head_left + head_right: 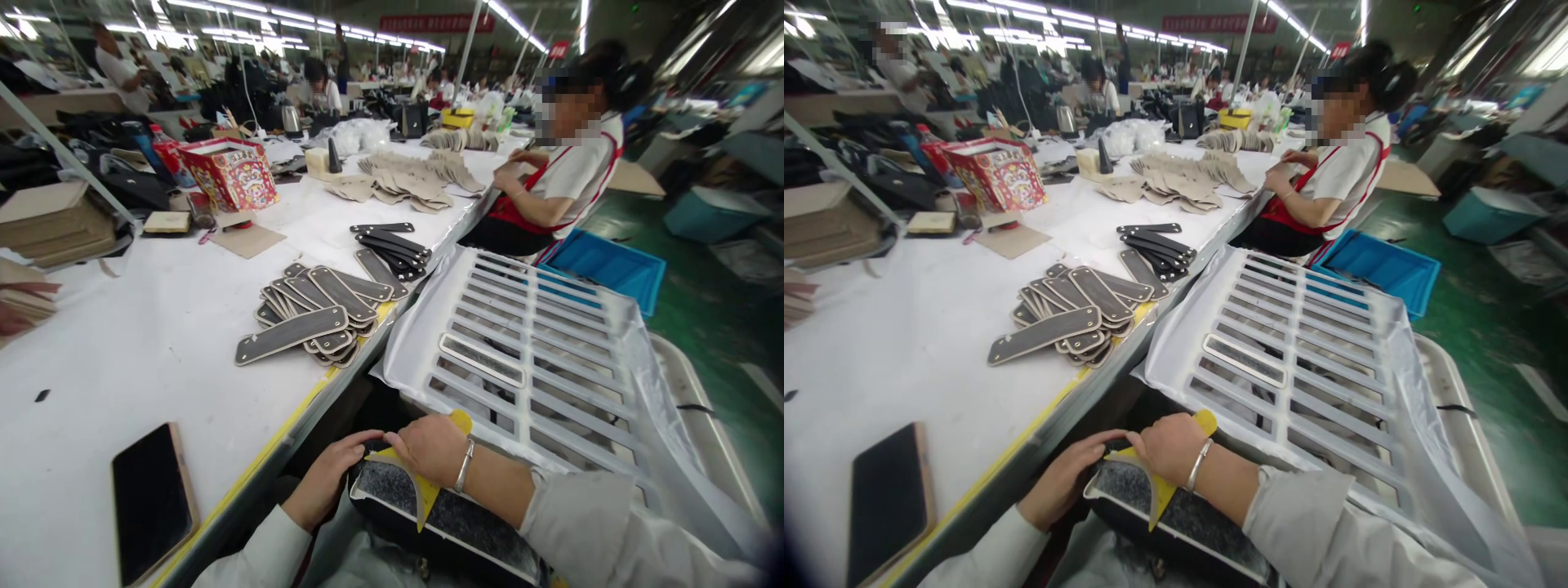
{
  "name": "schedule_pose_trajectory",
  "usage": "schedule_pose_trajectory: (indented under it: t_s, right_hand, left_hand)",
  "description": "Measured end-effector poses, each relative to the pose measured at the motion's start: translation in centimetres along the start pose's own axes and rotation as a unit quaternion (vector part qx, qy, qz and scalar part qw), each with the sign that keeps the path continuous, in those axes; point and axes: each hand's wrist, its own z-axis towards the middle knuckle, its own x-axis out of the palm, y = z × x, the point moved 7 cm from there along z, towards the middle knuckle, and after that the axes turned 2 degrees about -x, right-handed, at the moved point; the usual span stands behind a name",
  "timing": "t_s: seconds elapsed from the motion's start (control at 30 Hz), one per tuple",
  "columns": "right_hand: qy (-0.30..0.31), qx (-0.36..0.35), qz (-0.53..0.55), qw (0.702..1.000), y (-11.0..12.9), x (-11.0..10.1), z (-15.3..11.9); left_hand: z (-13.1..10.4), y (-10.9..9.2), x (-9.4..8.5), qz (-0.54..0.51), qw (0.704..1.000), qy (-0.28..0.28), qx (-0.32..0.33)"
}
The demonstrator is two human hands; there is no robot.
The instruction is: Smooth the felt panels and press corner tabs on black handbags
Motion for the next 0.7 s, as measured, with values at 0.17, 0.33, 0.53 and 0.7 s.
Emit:
schedule_pose_trajectory:
  t_s: [0.17,0.33,0.53,0.7]
  right_hand:
    - [0.014,0.021,-0.006,1.000,0.2,-0.5,-0.1]
    - [0.001,0.038,0.000,0.999,0.2,-0.6,-0.4]
    - [-0.013,0.037,-0.005,0.999,0.1,-0.9,-0.5]
    - [0.007,0.025,-0.026,0.999,0.4,-1.3,-0.5]
  left_hand:
    - [0.6,-0.9,0.0,0.024,0.996,0.081,-0.020]
    - [0.6,-0.3,-0.1,-0.025,0.995,0.098,-0.020]
    - [0.7,-0.4,0.2,-0.023,0.995,0.098,-0.026]
    - [0.7,-1.5,0.4,0.012,0.996,0.085,-0.036]
